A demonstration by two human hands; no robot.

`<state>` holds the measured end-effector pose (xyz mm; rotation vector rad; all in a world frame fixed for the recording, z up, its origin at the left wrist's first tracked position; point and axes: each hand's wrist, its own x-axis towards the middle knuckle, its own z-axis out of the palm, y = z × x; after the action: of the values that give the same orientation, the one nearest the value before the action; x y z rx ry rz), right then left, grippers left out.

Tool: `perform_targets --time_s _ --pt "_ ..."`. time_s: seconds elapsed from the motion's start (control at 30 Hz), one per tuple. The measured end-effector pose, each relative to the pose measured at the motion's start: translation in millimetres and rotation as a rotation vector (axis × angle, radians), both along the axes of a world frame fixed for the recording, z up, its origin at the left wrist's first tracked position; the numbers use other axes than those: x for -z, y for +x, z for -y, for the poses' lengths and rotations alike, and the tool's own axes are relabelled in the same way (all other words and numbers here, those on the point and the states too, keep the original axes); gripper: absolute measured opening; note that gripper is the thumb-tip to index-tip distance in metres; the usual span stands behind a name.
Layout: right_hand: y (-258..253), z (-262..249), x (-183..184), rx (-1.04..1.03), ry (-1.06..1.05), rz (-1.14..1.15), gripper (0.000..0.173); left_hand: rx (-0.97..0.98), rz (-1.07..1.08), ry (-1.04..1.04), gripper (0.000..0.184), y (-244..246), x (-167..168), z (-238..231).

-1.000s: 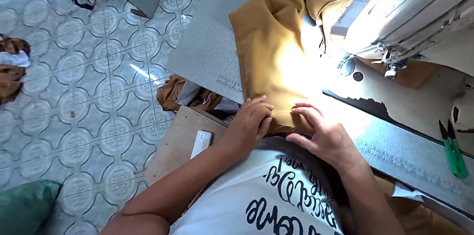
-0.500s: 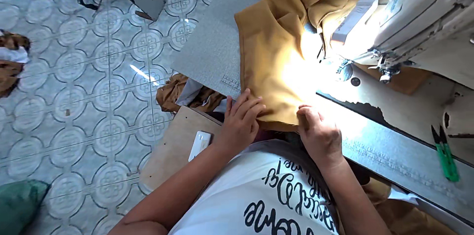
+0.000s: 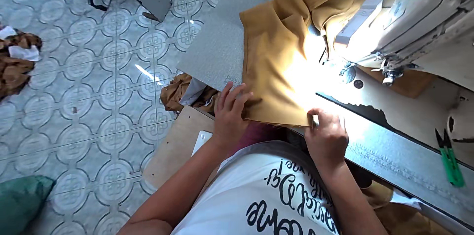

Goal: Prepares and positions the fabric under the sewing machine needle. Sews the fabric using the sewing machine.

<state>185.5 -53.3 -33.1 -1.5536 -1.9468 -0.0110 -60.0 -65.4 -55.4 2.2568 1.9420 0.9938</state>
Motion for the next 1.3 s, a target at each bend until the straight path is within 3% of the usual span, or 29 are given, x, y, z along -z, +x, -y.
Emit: perform_targets --time_s 0.2,0.33,0.5,0.6,0.7,0.77,0.83,0.93,1.0,1.07,1.17,1.23,1.3 --pt "-4.2 -1.2 2.2 0.045 0.031 0.055 0.018 -0.021 0.301 -0.019 0.033 0.1 -32.4 -7.1" --pt "1.5 -2.8 -2.9 0.035 0.006 0.047 0.02 0.039 0.456 -0.094 0.034 9.9 -42.6 -7.2" --pt "5.5 -3.1 -5.9 0.015 0.038 -0.017 0.018 0.059 0.35 -0.026 0.035 12.9 -49.5 -10.4" --pt "9.2 -3.0 -14.4 -0.078 -0.102 -0.091 0.015 0.069 0.314 -0.028 0.031 15.5 -49.9 -11.0" --pt "23.6 -9.2 -29.0 -0.297 -0.498 -0.514 0.02 0.088 0.298 -0.102 0.029 21.9 -45.6 -10.1" --pt "35.4 -17.7 -33.5 -0.453 -0.789 -1.087 0.023 0.088 0.264 -0.194 0.026 26.0 -40.8 -9.0" --pt "40.1 -25.6 -31.2 -0.54 -0.884 -1.511 0.025 0.11 0.22 -0.27 0.024 29.8 -37.8 -8.5" --pt "33.8 -33.2 -23.8 -0.552 -0.872 -1.794 0.028 0.149 0.232 -0.359 0.026 35.6 -40.1 -8.7" --pt "28.3 -37.4 -21.6 -0.472 -0.871 -1.876 0.035 0.23 0.432 -0.46 0.024 31.1 -40.0 -13.1" --pt "26.2 -40.5 -20.2 -0.406 -0.885 -1.878 0.039 0.409 0.837 -0.567 0.023 21.1 -36.9 -18.4" --pt "30.5 -40.2 -8.4 -0.381 -0.906 -1.803 0.029 0.667 1.464 -0.735 0.026 10.6 -36.9 -21.8" --pt "29.6 -39.1 -4.2 -0.374 -0.917 -1.793 0.03 0.751 1.651 -0.778 0.024 11.8 -37.9 -22.1" --pt "26.2 -36.7 -3.7 -0.399 -0.906 -1.799 0.034 0.721 1.688 -0.781 0.019 16.5 -33.4 -21.0"
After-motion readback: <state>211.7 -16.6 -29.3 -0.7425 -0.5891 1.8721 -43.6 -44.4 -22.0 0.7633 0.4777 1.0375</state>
